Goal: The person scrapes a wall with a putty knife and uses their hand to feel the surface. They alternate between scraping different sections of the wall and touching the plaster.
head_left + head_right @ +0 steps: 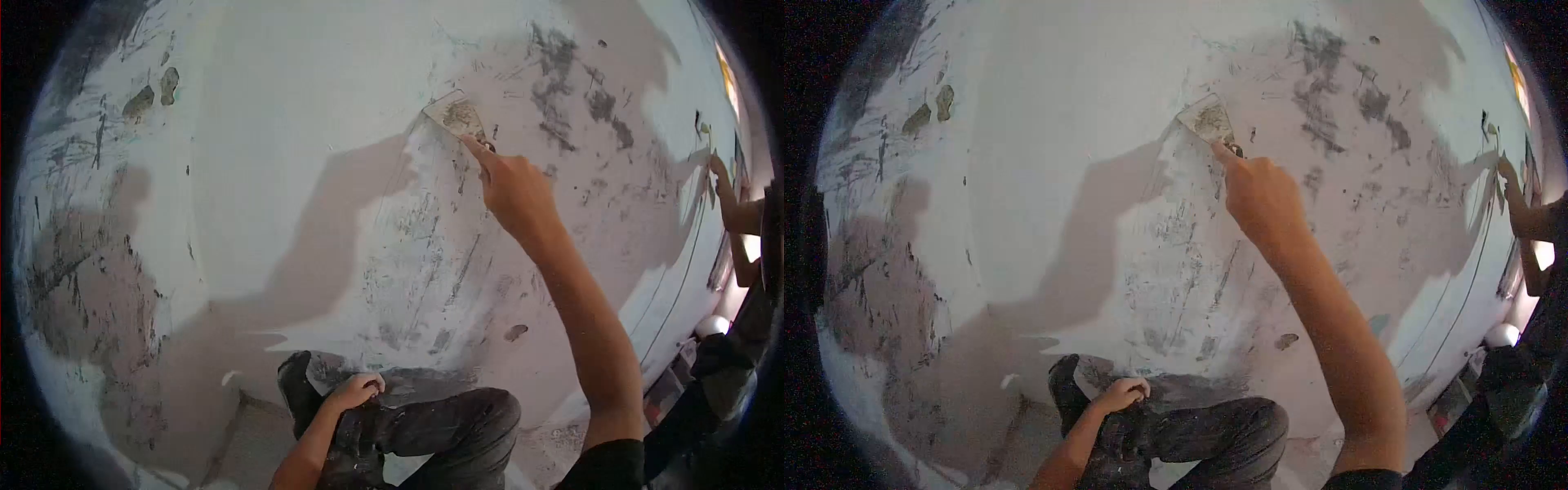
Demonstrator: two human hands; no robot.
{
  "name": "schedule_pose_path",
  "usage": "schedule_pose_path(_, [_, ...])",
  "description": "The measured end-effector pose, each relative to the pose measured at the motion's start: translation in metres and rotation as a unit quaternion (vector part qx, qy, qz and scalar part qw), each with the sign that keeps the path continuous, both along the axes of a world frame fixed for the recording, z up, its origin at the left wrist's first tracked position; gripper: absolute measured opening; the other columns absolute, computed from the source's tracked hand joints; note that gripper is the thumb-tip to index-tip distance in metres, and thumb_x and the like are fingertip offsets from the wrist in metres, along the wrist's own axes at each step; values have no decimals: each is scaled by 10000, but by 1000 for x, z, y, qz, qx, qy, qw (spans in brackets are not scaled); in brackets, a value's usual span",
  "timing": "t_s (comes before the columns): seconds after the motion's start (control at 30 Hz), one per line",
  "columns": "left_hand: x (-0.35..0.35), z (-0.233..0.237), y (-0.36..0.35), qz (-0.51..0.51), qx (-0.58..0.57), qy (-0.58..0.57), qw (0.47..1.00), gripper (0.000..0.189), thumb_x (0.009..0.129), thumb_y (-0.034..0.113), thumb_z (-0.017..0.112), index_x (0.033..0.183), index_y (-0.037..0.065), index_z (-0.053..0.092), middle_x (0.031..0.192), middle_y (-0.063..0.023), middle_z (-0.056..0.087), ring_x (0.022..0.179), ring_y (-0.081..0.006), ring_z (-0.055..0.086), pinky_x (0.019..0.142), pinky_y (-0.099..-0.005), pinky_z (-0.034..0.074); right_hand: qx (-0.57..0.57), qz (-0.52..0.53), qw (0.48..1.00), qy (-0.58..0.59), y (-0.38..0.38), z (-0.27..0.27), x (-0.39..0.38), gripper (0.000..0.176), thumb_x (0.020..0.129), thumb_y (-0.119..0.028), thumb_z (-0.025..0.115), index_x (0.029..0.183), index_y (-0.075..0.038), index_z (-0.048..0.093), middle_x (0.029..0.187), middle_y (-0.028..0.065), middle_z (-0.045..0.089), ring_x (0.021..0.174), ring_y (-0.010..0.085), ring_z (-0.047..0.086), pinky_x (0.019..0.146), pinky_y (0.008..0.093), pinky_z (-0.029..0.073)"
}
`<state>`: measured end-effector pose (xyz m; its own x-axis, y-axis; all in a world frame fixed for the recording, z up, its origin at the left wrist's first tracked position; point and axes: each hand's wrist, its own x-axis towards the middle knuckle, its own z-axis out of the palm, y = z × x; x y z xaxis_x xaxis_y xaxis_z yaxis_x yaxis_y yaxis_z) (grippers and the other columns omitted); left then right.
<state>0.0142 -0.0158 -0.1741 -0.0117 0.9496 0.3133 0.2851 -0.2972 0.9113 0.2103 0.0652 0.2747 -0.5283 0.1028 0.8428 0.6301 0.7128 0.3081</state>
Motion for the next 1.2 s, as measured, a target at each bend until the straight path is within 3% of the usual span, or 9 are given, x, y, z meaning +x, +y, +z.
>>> schedule_pose_path(0.13, [2,6,-11,24,-6,17,1000,90,886,48,532,927,37,611,798,-33,593,733,-135,555,693,-313,461,-37,-2,999,-32,-3,1,19,496,883,-71,549,1363,-197,554,706,199,657,618,353,657,570,453,537])
schedule_pose_path(0.3, [3,4,-5,12,-47,33,998,109,907,60,512,929,50,618,790,-47,593,734,-149,568,696,-329,465,-14,5,1000,-1,3,-6,6,510,876,-66,546,1366,-204,552,678,192,642,594,348,644,548,472,517])
schedule_pose_path(0.4, [2,3,-11,18,-11,49,999,136,916,53,485,924,59,621,785,-46,589,737,-154,572,699,-335,467,-19,0,1000,-24,-5,3,11,523,877,-63,538,1381,-200,534,676,192,636,608,344,647,558,472,517])
schedule_pose_path(0.47, [-4,0,-9,24,-1,49,998,145,915,47,476,925,57,621,790,-49,597,747,-158,583,701,-336,468,-76,-16,996,-32,-14,0,17,459,909,-69,543,1348,-198,577,761,194,662,622,349,630,581,454,501])
schedule_pose_path(0.67, [2,4,-6,4,-88,68,994,138,925,34,473,943,34,610,885,-52,618,814,-156,582,769,-361,476,-9,14,1000,-10,-4,-1,5,477,897,-52,560,1354,-189,576,713,189,651,566,327,614,551,438,499])
schedule_pose_path(0.8, [1,7,-9,18,-66,32,997,153,925,32,463,953,33,614,887,-50,620,815,-157,582,776,-357,477,-39,-36,998,-32,-16,-1,11,473,908,-76,557,1364,-203,567,703,190,650,566,328,620,548,448,500])
schedule_pose_path(0.9, [-2,-8,1,-13,-36,55,998,154,928,106,486,977,67,627,831,-41,614,779,-153,586,707,-330,473,-28,-66,997,-33,-15,-1,11,495,902,-84,550,1380,-210,547,711,184,651,593,333,641,551,449,522])
schedule_pose_path(1.1, [-7,-4,-4,19,-52,33,998,134,937,58,487,962,30,616,865,-55,611,806,-147,577,767,-349,473,-52,-28,997,-41,-5,1,12,525,883,-57,525,1381,-224,539,710,176,650,626,344,664,558,452,542])
schedule_pose_path(1.2, [-1,-3,-6,5,-51,19,998,138,947,84,490,959,32,617,837,-50,601,781,-150,567,753,-342,470,-11,-10,1000,-20,0,-4,7,495,889,-65,530,1358,-220,558,696,169,648,618,340,662,555,448,540])
